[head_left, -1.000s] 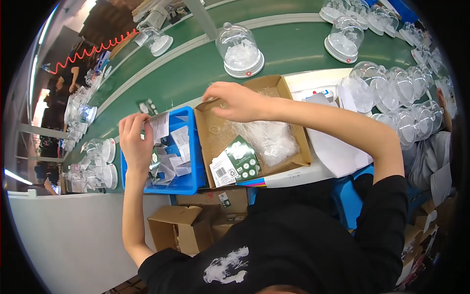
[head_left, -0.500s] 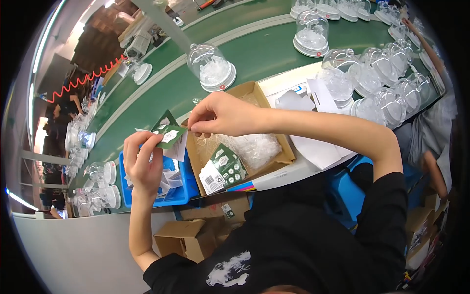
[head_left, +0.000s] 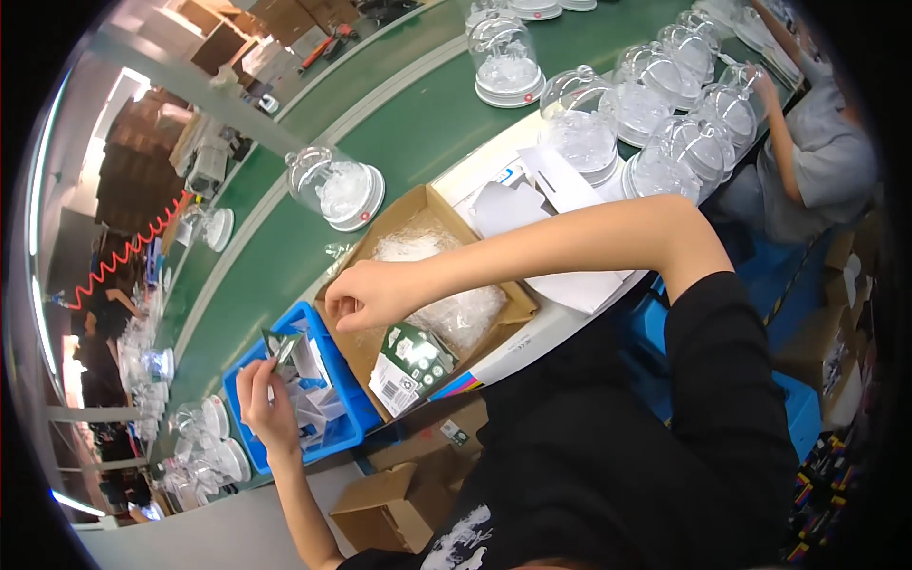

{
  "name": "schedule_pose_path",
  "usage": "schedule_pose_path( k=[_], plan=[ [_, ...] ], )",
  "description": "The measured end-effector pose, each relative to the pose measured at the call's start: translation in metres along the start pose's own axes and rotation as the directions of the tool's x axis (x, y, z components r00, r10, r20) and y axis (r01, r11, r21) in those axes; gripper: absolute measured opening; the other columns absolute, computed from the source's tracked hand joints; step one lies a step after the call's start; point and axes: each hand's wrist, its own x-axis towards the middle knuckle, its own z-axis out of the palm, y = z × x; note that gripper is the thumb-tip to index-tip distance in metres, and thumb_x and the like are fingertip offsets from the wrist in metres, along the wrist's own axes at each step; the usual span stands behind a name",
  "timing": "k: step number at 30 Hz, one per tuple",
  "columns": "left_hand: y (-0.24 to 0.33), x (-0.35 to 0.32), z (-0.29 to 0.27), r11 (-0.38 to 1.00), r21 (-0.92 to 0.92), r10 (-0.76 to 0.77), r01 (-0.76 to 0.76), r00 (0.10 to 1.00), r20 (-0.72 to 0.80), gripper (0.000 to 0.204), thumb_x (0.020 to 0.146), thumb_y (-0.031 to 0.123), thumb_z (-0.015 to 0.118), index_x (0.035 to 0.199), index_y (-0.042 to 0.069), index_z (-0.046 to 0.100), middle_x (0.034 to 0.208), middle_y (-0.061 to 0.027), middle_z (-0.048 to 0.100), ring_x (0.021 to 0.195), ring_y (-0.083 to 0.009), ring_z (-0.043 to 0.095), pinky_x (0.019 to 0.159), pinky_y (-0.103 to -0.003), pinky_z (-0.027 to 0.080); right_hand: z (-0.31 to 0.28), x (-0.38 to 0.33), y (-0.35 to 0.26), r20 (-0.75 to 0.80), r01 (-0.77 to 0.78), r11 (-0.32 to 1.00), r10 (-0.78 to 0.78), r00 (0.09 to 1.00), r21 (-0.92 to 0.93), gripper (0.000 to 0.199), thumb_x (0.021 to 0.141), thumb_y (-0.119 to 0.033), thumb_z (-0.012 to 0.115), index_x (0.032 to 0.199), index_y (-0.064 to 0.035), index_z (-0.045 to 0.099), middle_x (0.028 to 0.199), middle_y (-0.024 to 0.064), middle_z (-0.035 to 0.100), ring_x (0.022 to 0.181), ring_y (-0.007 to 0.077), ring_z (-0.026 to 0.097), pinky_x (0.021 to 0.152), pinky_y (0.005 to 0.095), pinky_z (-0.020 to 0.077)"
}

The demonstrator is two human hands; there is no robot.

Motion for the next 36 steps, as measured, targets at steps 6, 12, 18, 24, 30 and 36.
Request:
schedule_pose_path(
  k=[6, 12, 18, 24, 30, 36],
  plan=[
    [0.011, 0.011, -0.001, 0.993, -0.039, 0.111, -0.112, 0.994, -0.024, 0.031, 0.070, -0.015, 0.062, 0.097, 0.000, 0.066, 0.093, -0.0133, 0.061, 0.085, -0.0281, 0.061, 0.073, -0.034, 0.049, 0.010, 0.008, -0.012, 0.081, -0.059, 0.991, 0.050, 0.995, 0.120, 0.040, 0.084, -0.019, 0.068, 0.116, 0.0032, 0.057, 0.092, 0.0108, 0.067, 0.081, 0.0165, 0.065, 0.071, 0.0287, 0.0526],
    [0.010, 0.005, -0.001, 0.988, -0.065, 0.139, -0.143, 0.988, -0.073, 0.028, 0.069, -0.015, 0.064, 0.093, -0.002, 0.066, 0.089, -0.0115, 0.059, 0.079, -0.0259, 0.059, 0.069, -0.033, 0.048, 0.013, 0.013, -0.019, -0.047, -0.108, 0.979, 0.118, 0.992, 0.170, 0.049, 0.086, -0.014, 0.065, 0.130, -0.0006, 0.047, 0.092, 0.0091, 0.065, 0.083, 0.0129, 0.065, 0.073, 0.0267, 0.0522],
    [0.010, 0.001, -0.005, 0.983, -0.060, 0.170, -0.174, 0.982, -0.080, 0.028, 0.068, -0.016, 0.065, 0.092, -0.002, 0.066, 0.088, -0.0110, 0.059, 0.079, -0.0252, 0.059, 0.068, -0.033, 0.049, 0.013, 0.022, -0.009, 0.333, -0.211, 0.947, 0.123, 0.935, 0.241, 0.038, 0.084, -0.010, 0.064, 0.120, -0.0002, 0.056, 0.105, 0.0098, 0.063, 0.087, 0.0116, 0.063, 0.077, 0.0263, 0.0517],
    [0.007, 0.002, -0.006, 0.984, -0.102, 0.138, -0.148, 0.986, -0.094, 0.028, 0.068, -0.016, 0.065, 0.092, -0.001, 0.067, 0.089, -0.0109, 0.060, 0.080, -0.0248, 0.060, 0.069, -0.032, 0.049, 0.021, 0.017, -0.019, 0.064, -0.068, 0.936, 0.049, 0.997, 0.344, 0.040, 0.081, -0.008, 0.065, 0.120, -0.0010, 0.056, 0.107, 0.0089, 0.063, 0.089, 0.0146, 0.063, 0.080, 0.0283, 0.0522],
    [-0.012, -0.016, 0.004, 0.991, -0.083, 0.099, -0.109, 0.988, -0.115, 0.031, 0.072, -0.014, 0.061, 0.100, 0.000, 0.068, 0.099, -0.0146, 0.062, 0.093, -0.0292, 0.060, 0.084, -0.035, 0.048, 0.026, 0.026, 0.008, 0.148, -0.037, 0.938, -0.015, 0.989, 0.343, 0.014, 0.083, -0.010, 0.063, 0.086, 0.0024, 0.069, 0.075, 0.0087, 0.070, 0.065, 0.0122, 0.066, 0.059, 0.0277, 0.0530],
    [-0.042, -0.015, 0.007, 0.950, -0.094, 0.302, -0.298, 0.953, 0.031, 0.032, 0.083, -0.001, 0.065, 0.115, 0.000, 0.063, 0.108, -0.0188, 0.057, 0.100, -0.0346, 0.056, 0.077, -0.039, 0.052, 0.021, 0.028, 0.010, 0.217, -0.111, 0.924, 0.031, 0.976, 0.365, 0.023, 0.089, -0.010, 0.050, 0.094, 0.0075, 0.065, 0.081, 0.0123, 0.070, 0.065, 0.0173, 0.067, 0.055, 0.0300, 0.0559]
  ],
)
